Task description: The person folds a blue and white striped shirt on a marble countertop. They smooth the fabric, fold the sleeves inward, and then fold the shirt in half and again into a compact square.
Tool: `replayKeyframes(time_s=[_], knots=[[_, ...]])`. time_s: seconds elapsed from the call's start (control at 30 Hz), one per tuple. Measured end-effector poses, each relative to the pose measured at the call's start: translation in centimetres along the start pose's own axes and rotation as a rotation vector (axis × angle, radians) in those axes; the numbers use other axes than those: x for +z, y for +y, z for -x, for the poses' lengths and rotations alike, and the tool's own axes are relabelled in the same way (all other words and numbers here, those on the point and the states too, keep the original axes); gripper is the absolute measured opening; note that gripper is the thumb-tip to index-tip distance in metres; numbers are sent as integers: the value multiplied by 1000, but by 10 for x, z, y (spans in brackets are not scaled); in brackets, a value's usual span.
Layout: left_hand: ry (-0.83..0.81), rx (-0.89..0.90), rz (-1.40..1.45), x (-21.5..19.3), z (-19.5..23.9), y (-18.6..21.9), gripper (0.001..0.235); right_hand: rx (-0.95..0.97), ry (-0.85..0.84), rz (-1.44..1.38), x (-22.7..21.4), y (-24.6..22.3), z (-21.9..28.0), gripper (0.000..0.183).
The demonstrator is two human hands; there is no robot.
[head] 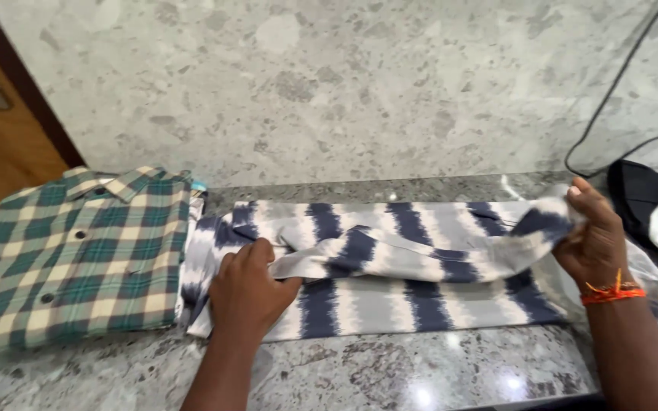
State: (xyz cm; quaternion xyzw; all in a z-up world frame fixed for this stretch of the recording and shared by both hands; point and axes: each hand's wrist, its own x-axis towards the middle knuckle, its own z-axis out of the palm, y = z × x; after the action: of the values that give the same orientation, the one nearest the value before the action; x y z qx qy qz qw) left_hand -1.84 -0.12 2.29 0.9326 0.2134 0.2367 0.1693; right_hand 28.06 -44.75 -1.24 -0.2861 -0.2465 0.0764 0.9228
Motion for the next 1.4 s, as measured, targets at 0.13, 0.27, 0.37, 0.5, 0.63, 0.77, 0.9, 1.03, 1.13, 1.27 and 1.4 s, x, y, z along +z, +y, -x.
replayKeyframes(time_s=[0.13, 0.27, 0.37, 0.5, 0.63, 0.77, 0.9, 1.03, 1.13, 1.27, 1.4], knots=[[-55, -78, -14, -6, 0, 5, 51, -46, 254, 16, 100, -2, 24, 27], [-42, -105, 4, -3, -1, 2, 62, -84, 397, 760, 48, 0, 12, 26], [-75, -154, -8, 1, -1, 0, 65, -264, 364, 1401, 45, 17, 16, 24], [40, -41, -17, 10, -1, -4, 60, -265, 445, 1393, 27, 19, 8, 21], [-108, -94, -31, -4, -1, 4, 65, -428, 383, 1302, 3, 13, -1, 26], [-214, -105, -97, -11, 0, 13, 82, -421, 313, 1013, 21, 10, 4, 25], [-199, -115, -62, 4, -2, -4, 76, -523, 353, 1147, 55, 13, 10, 25], [17, -71, -40, 21, -4, -17, 38, -753, 220, 1403, 20, -4, -7, 25], [44, -106, -1, 9, 2, -11, 31, -683, 213, 1346, 29, -15, -9, 27], [68, -113, -24, 6, 3, -7, 33, -341, 436, 1226, 18, -40, -7, 43], [71, -26, -48, 18, 0, -25, 37, 40, 569, 1596, 14, -60, 7, 46]])
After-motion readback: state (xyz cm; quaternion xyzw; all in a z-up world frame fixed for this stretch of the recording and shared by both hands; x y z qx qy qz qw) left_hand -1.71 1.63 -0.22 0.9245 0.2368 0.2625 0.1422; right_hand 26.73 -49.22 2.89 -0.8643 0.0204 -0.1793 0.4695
